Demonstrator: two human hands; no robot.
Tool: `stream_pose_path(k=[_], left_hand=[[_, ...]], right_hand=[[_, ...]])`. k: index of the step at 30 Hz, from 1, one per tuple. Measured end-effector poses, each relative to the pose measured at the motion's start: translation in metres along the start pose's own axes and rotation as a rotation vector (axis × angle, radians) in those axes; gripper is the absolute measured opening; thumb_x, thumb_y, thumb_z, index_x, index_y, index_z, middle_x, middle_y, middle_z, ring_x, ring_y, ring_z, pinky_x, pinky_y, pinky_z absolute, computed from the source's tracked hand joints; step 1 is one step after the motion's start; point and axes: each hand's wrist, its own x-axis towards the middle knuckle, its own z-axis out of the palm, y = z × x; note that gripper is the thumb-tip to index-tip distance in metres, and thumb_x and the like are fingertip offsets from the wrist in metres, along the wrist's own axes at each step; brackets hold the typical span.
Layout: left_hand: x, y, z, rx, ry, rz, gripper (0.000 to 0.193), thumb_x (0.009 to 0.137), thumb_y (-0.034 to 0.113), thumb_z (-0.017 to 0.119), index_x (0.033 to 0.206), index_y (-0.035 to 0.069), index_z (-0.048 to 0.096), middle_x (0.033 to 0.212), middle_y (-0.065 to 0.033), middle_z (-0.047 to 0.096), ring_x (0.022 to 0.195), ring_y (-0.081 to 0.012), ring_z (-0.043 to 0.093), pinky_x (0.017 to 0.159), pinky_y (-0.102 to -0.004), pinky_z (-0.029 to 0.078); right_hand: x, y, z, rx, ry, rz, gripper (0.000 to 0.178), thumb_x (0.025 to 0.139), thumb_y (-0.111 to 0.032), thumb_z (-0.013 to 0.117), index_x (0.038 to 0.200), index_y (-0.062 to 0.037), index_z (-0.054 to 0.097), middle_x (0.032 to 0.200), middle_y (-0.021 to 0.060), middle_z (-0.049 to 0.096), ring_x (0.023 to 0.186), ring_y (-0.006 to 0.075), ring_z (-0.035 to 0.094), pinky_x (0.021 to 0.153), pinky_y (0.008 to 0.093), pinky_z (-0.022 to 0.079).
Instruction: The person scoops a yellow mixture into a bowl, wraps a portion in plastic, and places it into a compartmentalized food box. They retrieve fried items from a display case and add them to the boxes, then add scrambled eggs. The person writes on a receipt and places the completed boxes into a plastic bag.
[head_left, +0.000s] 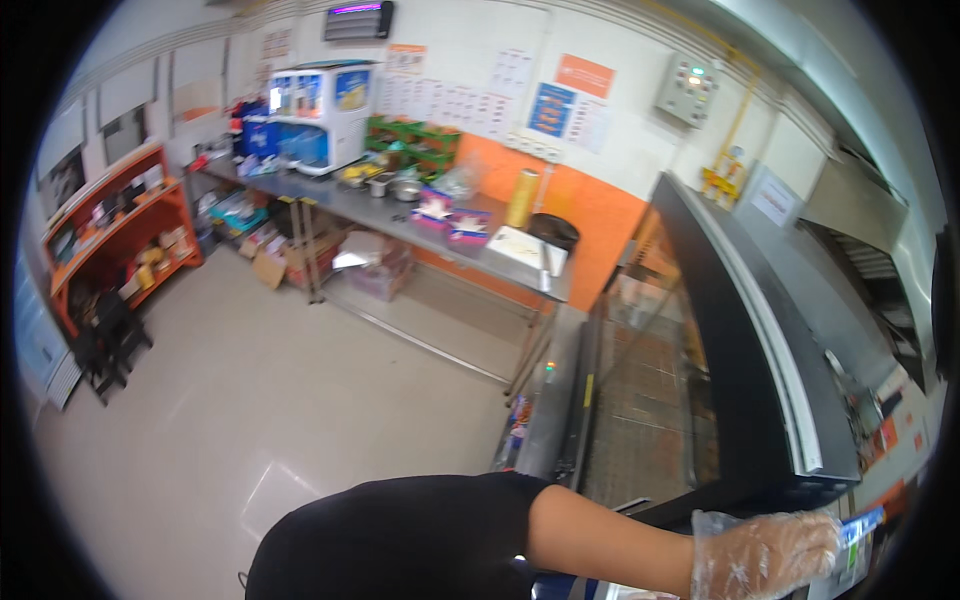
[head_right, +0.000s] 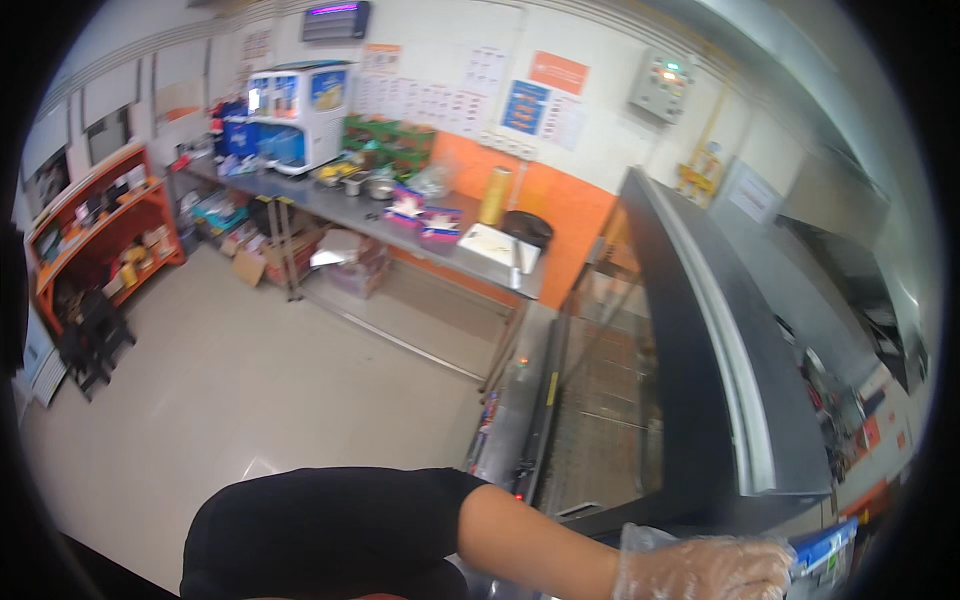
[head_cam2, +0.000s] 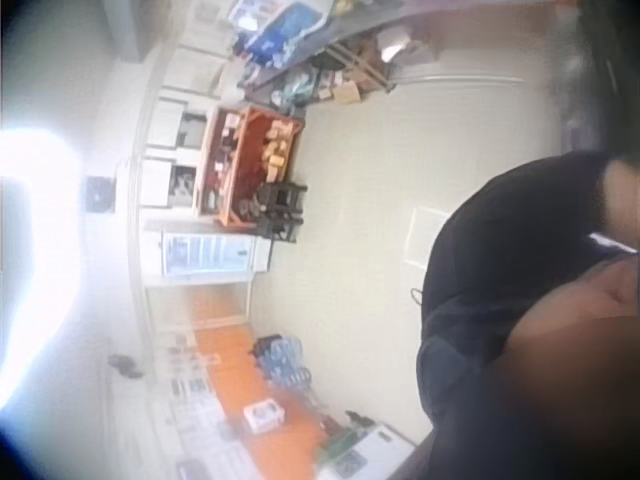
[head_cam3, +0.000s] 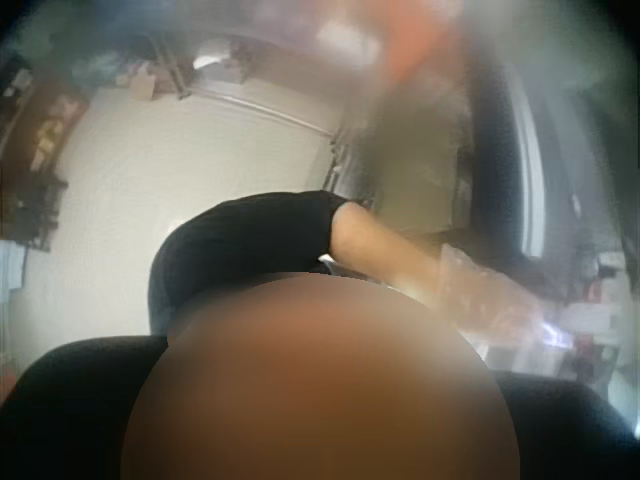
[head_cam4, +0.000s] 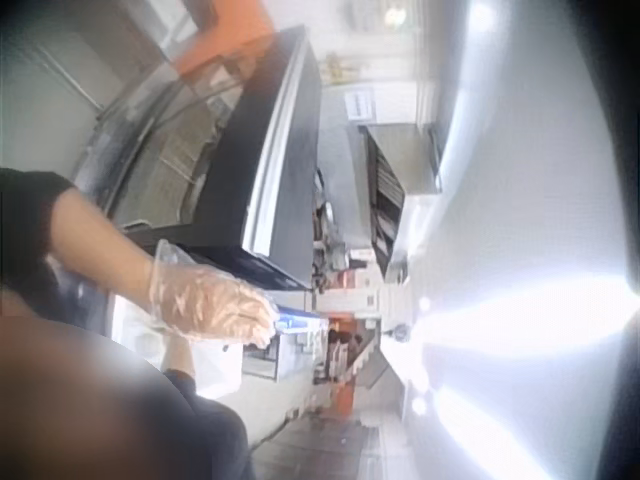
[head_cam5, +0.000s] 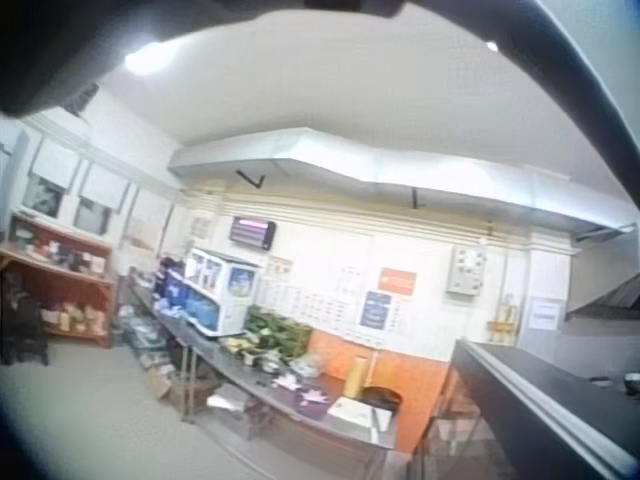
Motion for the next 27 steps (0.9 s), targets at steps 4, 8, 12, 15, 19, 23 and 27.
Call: stream_pose_path(k=[4, 8, 12, 15, 19, 23, 27], left_hand=[[-0.018, 0.013, 0.011, -0.02, -0.02, -0.042, 0.033, 0.09, 0.01, 0.062, 0.119, -0.005, 0.061, 0.118, -0.0225, 0.06, 0.125, -0.0399, 0.053, 0.106, -0.046, 0.048], [-0.032, 0.021, 0.022, -0.088, -0.051, -0.049, 0.032, 0.091, 0.013, 0.063, 0.118, -0.005, 0.062, 0.115, -0.0222, 0.061, 0.121, -0.0399, 0.054, 0.103, -0.0465, 0.049], [-0.045, 0.027, 0.034, -0.216, -0.064, -0.015, 0.032, 0.091, 0.015, 0.063, 0.117, -0.004, 0.062, 0.111, -0.0218, 0.062, 0.117, -0.0398, 0.056, 0.1, -0.047, 0.05], [-0.058, 0.033, 0.04, -0.33, -0.067, 0.024, 0.033, 0.092, 0.017, 0.064, 0.116, -0.004, 0.062, 0.109, -0.0216, 0.062, 0.114, -0.0398, 0.057, 0.098, -0.0474, 0.05], [-0.077, 0.042, 0.041, -0.491, -0.096, 0.081, 0.033, 0.092, 0.02, 0.064, 0.115, -0.003, 0.063, 0.105, -0.0213, 0.063, 0.111, -0.0398, 0.058, 0.096, -0.0479, 0.051], [-0.109, 0.05, 0.025, -0.633, -0.165, 0.143, 0.033, 0.093, 0.023, 0.065, 0.114, -0.003, 0.063, 0.102, -0.0209, 0.064, 0.107, -0.0397, 0.06, 0.093, -0.0484, 0.051], [-0.167, 0.048, -0.019, -0.765, -0.283, 0.194, 0.034, 0.093, 0.026, 0.065, 0.113, -0.002, 0.064, 0.099, -0.0206, 0.065, 0.103, -0.0397, 0.061, 0.09, -0.0489, 0.052]], right_hand=[[-0.02, -0.012, 0.018, 0.072, 0.048, -0.046, 0.052, 0.089, -0.033, 0.071, 0.122, 0.0036, 0.056, 0.102, 0.0173, 0.061, 0.077, 0.0301, 0.065, 0.066, 0.0407, 0.056], [-0.046, -0.016, 0.034, 0.167, 0.109, -0.067, 0.05, 0.088, -0.031, 0.071, 0.121, 0.0033, 0.055, 0.099, 0.016, 0.06, 0.074, 0.0288, 0.064, 0.064, 0.0395, 0.055], [-0.079, -0.018, 0.048, 0.269, 0.197, -0.046, 0.048, 0.088, -0.029, 0.071, 0.119, 0.003, 0.055, 0.096, 0.0146, 0.059, 0.072, 0.0275, 0.062, 0.063, 0.0384, 0.054], [-0.106, -0.024, 0.059, 0.345, 0.26, -0.024, 0.047, 0.087, -0.028, 0.071, 0.119, 0.0028, 0.054, 0.093, 0.0136, 0.059, 0.07, 0.0266, 0.061, 0.061, 0.0376, 0.053], [-0.142, -0.039, 0.073, 0.446, 0.36, 0.013, 0.045, 0.087, -0.025, 0.071, 0.118, 0.0024, 0.054, 0.09, 0.0123, 0.058, 0.068, 0.0253, 0.06, 0.06, 0.0364, 0.053], [-0.178, -0.064, 0.094, 0.559, 0.472, 0.04, 0.044, 0.086, -0.023, 0.071, 0.117, 0.0021, 0.053, 0.087, 0.011, 0.057, 0.066, 0.024, 0.059, 0.058, 0.0353, 0.052], [-0.21, -0.1, 0.133, 0.655, 0.588, 0.021, 0.042, 0.085, -0.021, 0.071, 0.115, 0.0018, 0.052, 0.083, 0.0096, 0.057, 0.063, 0.0227, 0.057, 0.056, 0.0341, 0.051]])
